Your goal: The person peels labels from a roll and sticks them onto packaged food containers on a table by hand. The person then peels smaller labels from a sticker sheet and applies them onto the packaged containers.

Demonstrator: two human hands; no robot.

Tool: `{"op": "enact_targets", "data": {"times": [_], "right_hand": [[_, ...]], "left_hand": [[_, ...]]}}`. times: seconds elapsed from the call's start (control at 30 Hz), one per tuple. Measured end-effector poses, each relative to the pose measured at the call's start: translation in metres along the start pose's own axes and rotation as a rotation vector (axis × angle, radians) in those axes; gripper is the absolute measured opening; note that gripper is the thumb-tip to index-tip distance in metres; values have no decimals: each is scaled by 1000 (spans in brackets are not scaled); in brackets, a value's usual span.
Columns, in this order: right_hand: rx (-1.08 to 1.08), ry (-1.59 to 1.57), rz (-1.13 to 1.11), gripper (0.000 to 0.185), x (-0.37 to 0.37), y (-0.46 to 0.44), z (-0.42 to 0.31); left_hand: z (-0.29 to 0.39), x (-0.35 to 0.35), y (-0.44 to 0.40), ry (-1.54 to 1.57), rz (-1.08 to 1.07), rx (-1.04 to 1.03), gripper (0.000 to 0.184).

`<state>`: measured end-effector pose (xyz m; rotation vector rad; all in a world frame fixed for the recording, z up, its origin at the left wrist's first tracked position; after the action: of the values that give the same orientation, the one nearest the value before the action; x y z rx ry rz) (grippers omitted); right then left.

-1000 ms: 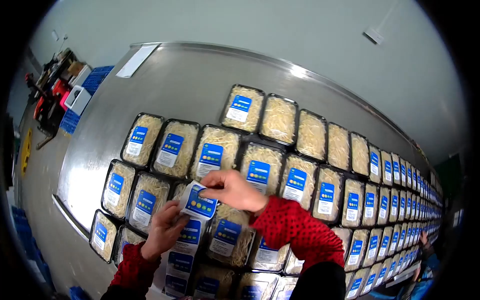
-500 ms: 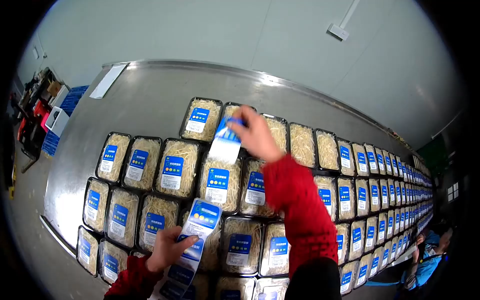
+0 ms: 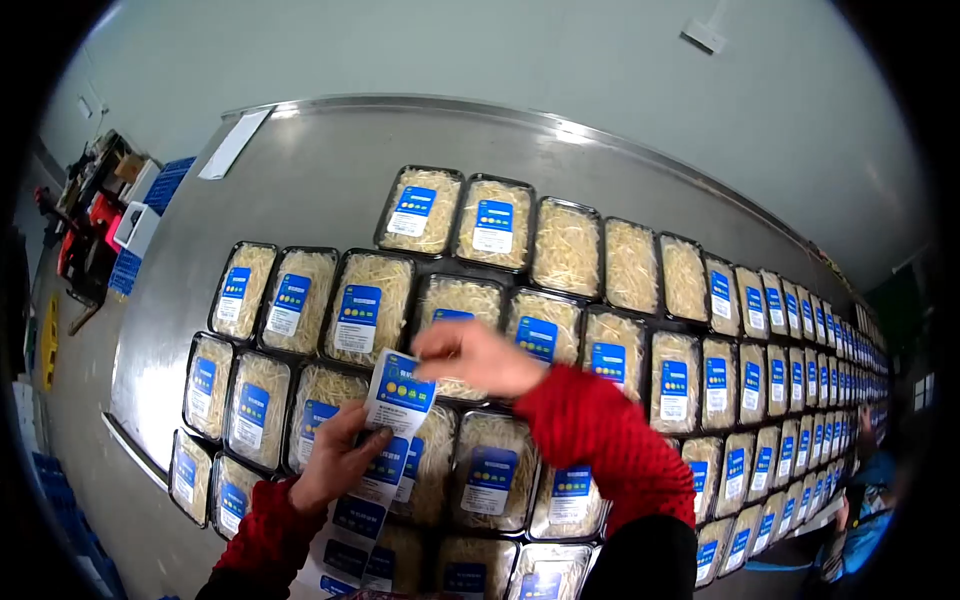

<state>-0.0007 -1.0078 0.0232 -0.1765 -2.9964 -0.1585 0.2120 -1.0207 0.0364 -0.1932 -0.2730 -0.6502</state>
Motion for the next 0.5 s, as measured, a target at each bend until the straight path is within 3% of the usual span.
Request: {"op": "enact_targets", "data": {"times": [0.1,0.17,0.2,0.3,0.37,0.4,0.47,0.5], "right_hand": [[-34,-160,129,14,-17,49,6],[-36,-125,194,12,-20,74,3],[117,33,229,14,-17,84,-8],[47,-4,372,19,-7,115,-10],[124,82,430,13,17,118,-13],[200,159,471,11,40,110,-21],[57,266,661,11,125,72,-48],[231,241,702,16,171,43,-40]], "left_hand": [[17,-7,5,-281,152,-345,19],[27,-23,-1,-148,83,-344,18],[32,-30,-3,-30,25,-330,16],[25,-51,2,28,24,-80,14],[25,-61,7,-4,74,77,20],[21,-67,12,7,17,170,24],[8,-80,26,45,19,219,26],[8,-83,30,43,21,220,26]]}}
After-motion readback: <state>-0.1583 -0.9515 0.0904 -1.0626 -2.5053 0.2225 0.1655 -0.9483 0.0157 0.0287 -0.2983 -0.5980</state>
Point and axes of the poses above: each hand's wrist, its own y-axis away from the middle knuckle, its own x-axis out of the back of the hand, z = x × y, the point moved 6 cm from there along -y, towards the middle knuckle, and after that the axes turned 13 degrees about z, right-handed, at the moved point
